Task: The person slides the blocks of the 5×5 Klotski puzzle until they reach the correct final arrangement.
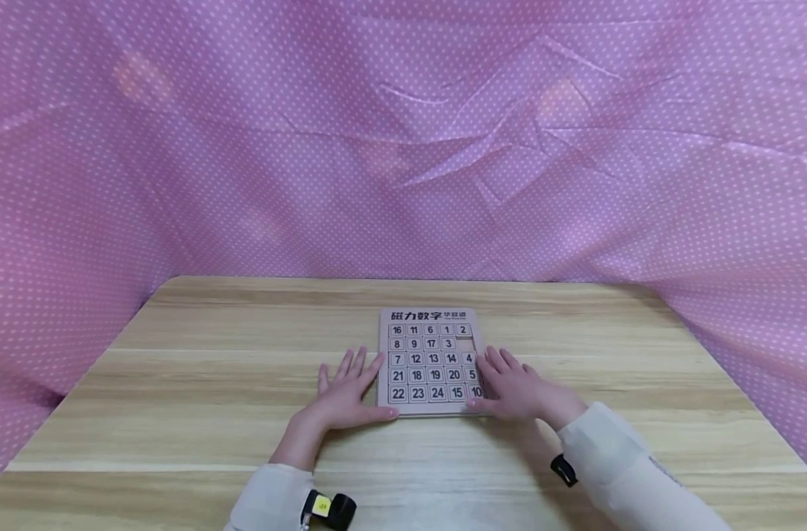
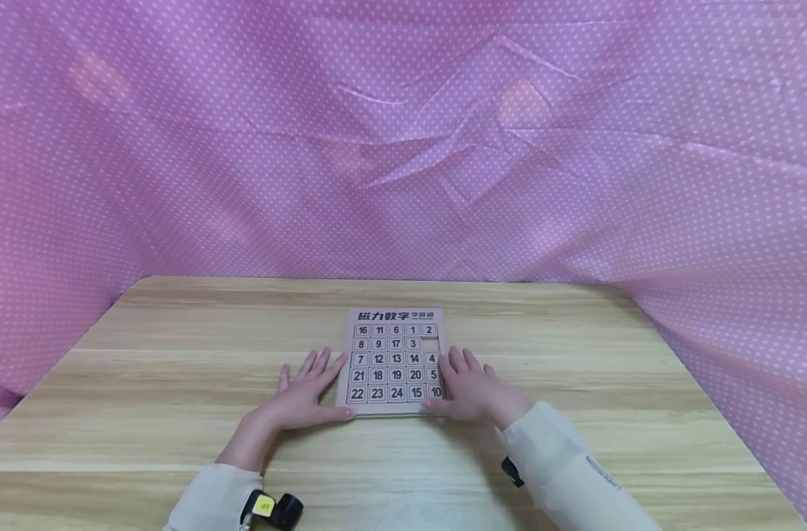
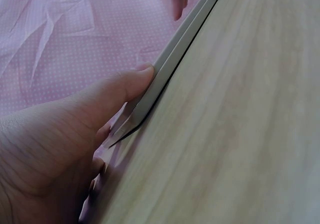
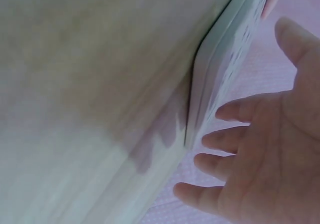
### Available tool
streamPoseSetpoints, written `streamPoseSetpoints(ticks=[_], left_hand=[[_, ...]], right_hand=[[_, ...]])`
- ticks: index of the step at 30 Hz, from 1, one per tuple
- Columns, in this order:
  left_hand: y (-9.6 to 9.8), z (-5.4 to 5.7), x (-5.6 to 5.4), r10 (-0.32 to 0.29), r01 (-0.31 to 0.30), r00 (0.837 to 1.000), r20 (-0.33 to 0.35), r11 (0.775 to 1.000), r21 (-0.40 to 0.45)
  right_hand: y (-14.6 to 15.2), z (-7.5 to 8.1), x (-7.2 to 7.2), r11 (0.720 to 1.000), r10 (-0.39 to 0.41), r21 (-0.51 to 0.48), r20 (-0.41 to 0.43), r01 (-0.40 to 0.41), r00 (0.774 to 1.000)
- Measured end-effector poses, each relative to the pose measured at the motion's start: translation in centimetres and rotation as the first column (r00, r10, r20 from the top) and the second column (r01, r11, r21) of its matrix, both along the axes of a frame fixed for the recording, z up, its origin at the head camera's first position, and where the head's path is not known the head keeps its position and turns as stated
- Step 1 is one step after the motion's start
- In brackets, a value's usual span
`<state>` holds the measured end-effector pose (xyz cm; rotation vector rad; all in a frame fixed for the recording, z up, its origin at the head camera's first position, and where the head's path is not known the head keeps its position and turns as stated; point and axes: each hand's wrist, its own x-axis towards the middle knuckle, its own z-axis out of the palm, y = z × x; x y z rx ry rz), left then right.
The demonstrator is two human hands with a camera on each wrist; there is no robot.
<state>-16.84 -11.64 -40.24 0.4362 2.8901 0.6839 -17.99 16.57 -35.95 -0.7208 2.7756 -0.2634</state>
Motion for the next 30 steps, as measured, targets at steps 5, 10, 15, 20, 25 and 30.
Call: streamPoseSetpoints(ticks=[5, 10, 15, 20, 25, 30], left_hand=[[0.1, 0.1, 0.0, 0.003, -0.003, 1.0, 0.005, 1.0, -0.003], [0.2, 0.3, 0.1, 0.003, -0.003, 1.0, 0.008, 1.0, 0.001], [0.2, 0.3, 0.2, 0.004, -0.004, 1.0, 0.008, 1.0, -0.001], [0.1, 0.1, 0.1, 0.004, -0.004, 1.0, 0.005, 1.0, -0.003], [0.1, 0.1, 0.2, 0.003, -0.003, 1.0, -0.004, 1.0, -0.002], [0.2, 0.1, 0.4, -0.003, 0.003, 1.0, -0.002, 1.0, -0.001]], right_hand=[[0.2, 0.1, 1.7, 0.999, 0.036, 0.017, 0.021, -0.037, 0.999], [0.1, -0.1, 2.5, 0.997, 0.07, 0.013, 0.002, -0.07, 0.998], [-0.7, -0.3, 1.7, 0.997, 0.074, 0.0, -0.041, -0.074, 0.996], [-2.5, -0.6, 0.1, 0.998, 0.055, 0.017, -0.062, -0.054, 0.997], [-5.2, -0.8, -1.1, 0.997, 0.071, 0.021, -0.06, -0.07, 0.996], [-7.5, -0.9, -1.5, 0.996, 0.091, 0.029, -0.051, -0.089, 0.995]])
